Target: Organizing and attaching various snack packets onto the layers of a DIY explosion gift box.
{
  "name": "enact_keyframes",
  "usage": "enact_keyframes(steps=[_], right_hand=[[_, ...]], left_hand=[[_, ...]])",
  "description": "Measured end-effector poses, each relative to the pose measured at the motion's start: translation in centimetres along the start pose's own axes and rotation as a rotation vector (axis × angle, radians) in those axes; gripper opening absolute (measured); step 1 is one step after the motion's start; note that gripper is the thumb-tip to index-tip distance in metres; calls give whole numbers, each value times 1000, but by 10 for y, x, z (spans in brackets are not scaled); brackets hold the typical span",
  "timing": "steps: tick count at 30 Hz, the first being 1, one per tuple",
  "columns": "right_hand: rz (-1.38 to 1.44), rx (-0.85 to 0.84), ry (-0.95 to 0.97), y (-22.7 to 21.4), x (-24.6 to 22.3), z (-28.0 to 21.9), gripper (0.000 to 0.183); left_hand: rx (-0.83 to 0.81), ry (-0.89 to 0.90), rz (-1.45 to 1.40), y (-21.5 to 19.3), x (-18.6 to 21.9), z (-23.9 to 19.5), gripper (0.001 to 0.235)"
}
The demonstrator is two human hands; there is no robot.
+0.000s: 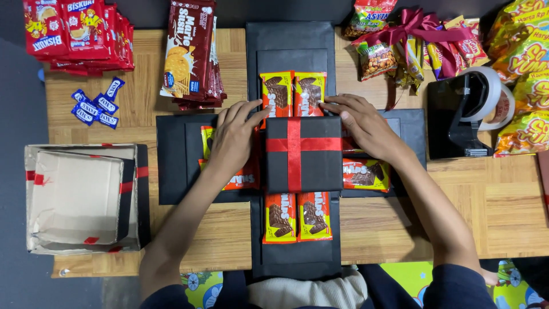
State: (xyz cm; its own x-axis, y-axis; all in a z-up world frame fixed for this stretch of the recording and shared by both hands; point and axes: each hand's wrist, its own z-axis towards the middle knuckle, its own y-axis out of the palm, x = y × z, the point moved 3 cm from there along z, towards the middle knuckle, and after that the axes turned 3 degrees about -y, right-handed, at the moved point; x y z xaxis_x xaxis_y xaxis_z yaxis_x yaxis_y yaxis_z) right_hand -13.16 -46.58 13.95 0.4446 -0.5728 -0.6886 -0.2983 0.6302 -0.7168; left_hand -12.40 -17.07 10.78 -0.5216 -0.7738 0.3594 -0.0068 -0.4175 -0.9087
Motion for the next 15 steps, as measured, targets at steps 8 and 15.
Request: enact_keyframes(steps=[8, 15], right_hand=[[-58, 39, -13, -23, -8, -16, 47], [-250, -23, 28, -22, -10, -65, 47]], left_hand=[[8, 21, -19, -9, 8, -6, 65], [259, 4, -130, -21, 17, -33, 48]])
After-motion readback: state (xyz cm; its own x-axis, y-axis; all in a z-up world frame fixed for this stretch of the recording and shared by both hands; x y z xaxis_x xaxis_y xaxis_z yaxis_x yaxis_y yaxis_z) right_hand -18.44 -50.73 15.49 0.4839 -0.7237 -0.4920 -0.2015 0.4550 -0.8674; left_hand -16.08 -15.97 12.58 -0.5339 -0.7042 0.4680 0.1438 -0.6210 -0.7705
